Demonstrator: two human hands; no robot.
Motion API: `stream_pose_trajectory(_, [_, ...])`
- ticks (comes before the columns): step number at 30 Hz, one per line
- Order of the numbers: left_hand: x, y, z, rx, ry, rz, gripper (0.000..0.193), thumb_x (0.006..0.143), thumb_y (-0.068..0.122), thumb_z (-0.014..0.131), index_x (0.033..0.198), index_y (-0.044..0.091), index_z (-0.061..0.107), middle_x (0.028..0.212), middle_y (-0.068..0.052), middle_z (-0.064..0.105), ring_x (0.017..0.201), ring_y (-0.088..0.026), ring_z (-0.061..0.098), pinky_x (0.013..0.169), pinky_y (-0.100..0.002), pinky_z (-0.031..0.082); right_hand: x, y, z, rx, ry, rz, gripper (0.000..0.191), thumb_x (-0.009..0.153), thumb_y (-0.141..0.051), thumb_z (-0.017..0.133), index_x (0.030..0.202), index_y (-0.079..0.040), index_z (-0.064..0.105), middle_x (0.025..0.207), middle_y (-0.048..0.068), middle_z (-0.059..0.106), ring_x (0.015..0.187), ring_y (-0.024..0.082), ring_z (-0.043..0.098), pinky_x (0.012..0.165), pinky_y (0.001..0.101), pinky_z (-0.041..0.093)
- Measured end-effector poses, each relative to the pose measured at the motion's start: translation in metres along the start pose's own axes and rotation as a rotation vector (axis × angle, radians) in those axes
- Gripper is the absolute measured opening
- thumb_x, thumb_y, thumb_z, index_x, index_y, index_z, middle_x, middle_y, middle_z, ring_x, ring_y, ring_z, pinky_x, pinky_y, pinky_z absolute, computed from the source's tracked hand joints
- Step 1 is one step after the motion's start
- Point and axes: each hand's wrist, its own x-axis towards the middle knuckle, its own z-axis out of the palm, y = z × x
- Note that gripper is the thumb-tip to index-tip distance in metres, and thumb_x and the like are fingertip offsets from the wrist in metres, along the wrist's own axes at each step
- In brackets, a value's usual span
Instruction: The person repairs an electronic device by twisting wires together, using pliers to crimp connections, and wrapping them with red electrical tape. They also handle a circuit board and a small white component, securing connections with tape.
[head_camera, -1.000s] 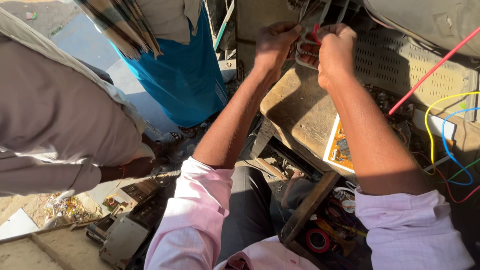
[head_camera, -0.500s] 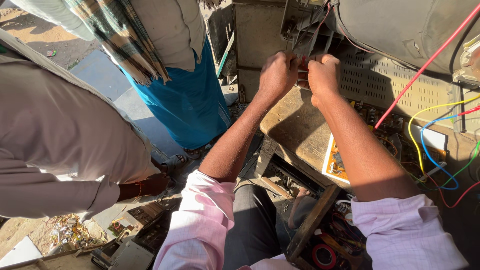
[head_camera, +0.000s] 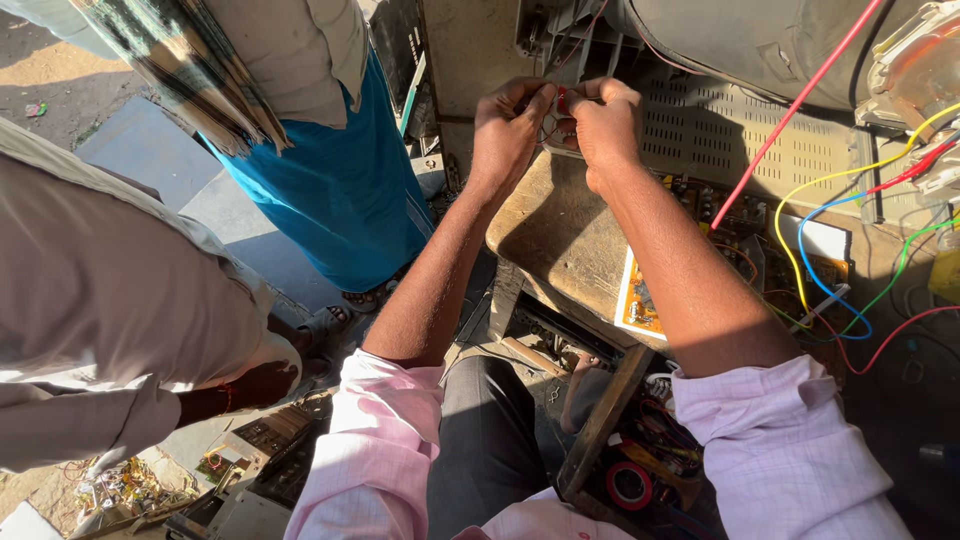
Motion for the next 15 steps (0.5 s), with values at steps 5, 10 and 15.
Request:
stream_pose_trajectory(5, [-0.004,-0.005,-0.002,-0.023,0.061,0.004,0.024,0.098,0.01,0.071,0.119,-0.001,0.074,0.1,-0.013,0.079,0.088,-0.015,0.072,0.073,-0.03,0.061,0.002,0.0,0.0,0.0,0.001,-0.123,0.006,0.097,-0.011,0.069,0.1,-0.006,0.071,0.093,0.004,0.073,0.077,0.01,0.072,0.061,0.0238,0.057])
stream_pose_trajectory(10, [-0.002,-0.013,0.004,0.022,0.12,0.006,0.031,0.091,0.009,0.076,0.12,-0.001,0.073,0.108,-0.015,0.078,0.096,-0.018,0.075,0.081,-0.033,0.063,0.008,0.002,-0.005,0.186,0.068,-0.244,0.006,0.104,-0.012,0.06,0.103,-0.007,0.065,0.094,0.006,0.074,0.078,0.009,0.071,0.059,0.0245,0.055])
stream_pose_trajectory(15, [-0.003,-0.017,0.005,-0.032,0.151,-0.017,0.03,0.092,0.01,0.077,0.119,-0.001,0.074,0.107,-0.017,0.078,0.098,-0.02,0.076,0.084,-0.037,0.066,0.01,0.006,-0.008,0.145,0.02,-0.368,0.008,0.106,-0.012,0.057,0.104,-0.006,0.061,0.093,0.006,0.075,0.079,0.009,0.072,0.063,0.0242,0.055])
